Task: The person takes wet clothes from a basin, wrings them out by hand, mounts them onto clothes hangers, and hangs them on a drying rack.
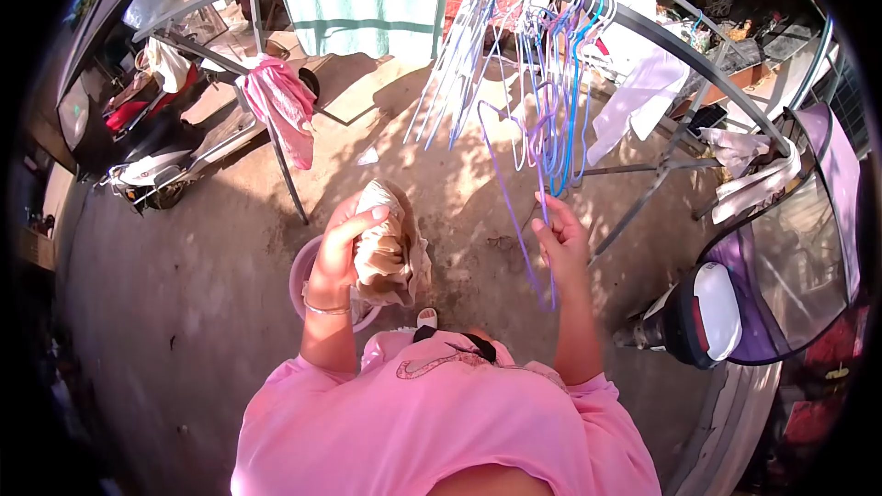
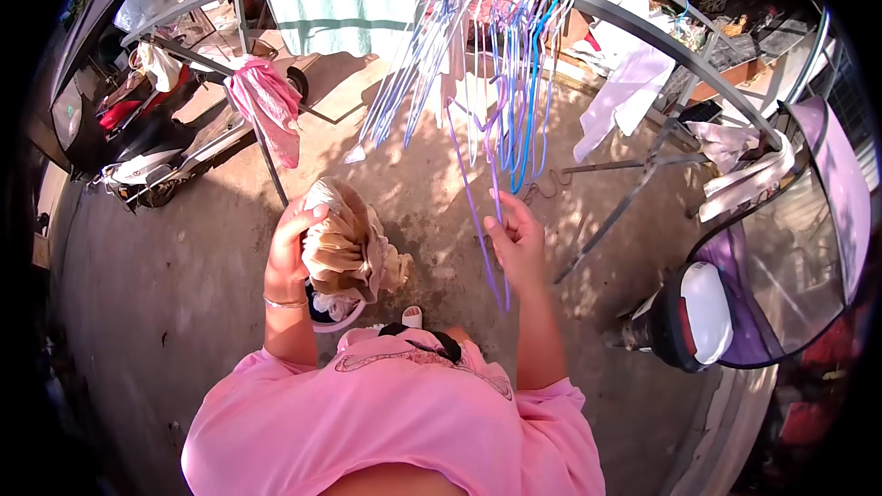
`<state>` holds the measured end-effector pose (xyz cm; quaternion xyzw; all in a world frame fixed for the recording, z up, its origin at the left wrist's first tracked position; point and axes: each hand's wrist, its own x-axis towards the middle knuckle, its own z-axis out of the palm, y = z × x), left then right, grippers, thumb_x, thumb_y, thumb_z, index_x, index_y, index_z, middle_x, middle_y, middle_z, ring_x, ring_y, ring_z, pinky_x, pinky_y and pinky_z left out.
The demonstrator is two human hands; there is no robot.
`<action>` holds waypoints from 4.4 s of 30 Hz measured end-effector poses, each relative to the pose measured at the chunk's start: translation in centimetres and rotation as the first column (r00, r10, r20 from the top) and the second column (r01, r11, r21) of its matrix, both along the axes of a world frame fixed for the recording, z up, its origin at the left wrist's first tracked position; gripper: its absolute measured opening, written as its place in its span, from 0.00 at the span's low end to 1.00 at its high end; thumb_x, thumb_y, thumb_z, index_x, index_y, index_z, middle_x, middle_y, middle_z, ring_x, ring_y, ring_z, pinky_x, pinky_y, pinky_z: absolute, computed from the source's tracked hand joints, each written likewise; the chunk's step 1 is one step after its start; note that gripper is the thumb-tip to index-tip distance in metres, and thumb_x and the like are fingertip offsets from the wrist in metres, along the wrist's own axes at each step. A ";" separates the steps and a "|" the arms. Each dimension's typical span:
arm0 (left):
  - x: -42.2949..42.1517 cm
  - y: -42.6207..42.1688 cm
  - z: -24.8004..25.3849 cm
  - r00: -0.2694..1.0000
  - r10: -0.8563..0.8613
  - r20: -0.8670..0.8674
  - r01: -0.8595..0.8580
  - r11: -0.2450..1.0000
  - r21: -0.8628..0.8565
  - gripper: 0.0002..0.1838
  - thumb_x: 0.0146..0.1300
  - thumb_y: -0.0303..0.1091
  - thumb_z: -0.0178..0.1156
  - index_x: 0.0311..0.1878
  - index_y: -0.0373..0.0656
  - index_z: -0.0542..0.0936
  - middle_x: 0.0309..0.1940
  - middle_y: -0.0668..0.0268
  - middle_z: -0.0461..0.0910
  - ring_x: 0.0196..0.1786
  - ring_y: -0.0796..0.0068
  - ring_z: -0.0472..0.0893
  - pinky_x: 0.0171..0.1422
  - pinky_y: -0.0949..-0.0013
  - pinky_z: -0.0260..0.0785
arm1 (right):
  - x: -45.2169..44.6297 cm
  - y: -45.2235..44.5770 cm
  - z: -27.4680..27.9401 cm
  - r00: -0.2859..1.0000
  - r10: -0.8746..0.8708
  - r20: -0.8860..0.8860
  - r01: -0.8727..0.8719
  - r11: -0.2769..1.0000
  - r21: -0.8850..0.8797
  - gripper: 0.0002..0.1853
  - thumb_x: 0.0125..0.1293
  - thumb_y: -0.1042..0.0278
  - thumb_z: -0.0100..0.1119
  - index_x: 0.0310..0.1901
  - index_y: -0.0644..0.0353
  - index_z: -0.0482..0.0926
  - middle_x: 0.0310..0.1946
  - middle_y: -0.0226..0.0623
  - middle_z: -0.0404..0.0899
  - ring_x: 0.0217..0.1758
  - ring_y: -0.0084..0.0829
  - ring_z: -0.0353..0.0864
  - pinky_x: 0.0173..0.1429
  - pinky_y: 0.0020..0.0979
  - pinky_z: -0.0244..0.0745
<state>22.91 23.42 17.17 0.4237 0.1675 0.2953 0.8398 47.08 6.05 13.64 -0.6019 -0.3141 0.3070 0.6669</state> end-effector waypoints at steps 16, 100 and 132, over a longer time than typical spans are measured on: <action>6.5 -5.1 3.6 0.807 0.370 -0.460 0.210 0.547 0.810 0.08 0.58 0.34 0.60 0.33 0.38 0.76 0.20 0.65 0.77 0.24 0.75 0.78 0.31 0.71 0.69 | -0.8 -18.1 0.1 0.978 0.201 -0.054 -0.208 0.954 -0.215 0.19 0.67 0.67 0.51 0.57 0.63 0.73 0.20 0.18 0.59 0.20 0.10 0.55 0.23 0.18 0.48; 10.9 -16.3 -2.9 0.972 0.201 0.119 -0.230 0.724 0.651 0.20 0.56 0.33 0.64 0.51 0.40 0.73 0.42 0.70 0.73 0.45 0.81 0.72 0.48 0.76 0.66 | 12.3 -27.5 11.9 0.957 0.191 0.218 -0.156 0.973 -0.168 0.11 0.59 0.72 0.60 0.42 0.68 0.80 0.17 0.27 0.72 0.13 0.10 0.58 0.16 0.15 0.48; 16.4 -20.4 2.3 0.907 0.373 0.198 -0.275 0.168 0.947 0.10 0.55 0.26 0.65 0.40 0.37 0.80 0.28 0.62 0.78 0.30 0.74 0.76 0.35 0.74 0.66 | 10.9 -28.3 11.6 0.549 0.136 0.825 0.059 0.978 -0.201 0.12 0.60 0.68 0.60 0.41 0.66 0.77 0.29 0.41 0.77 0.30 0.35 0.77 0.36 0.28 0.69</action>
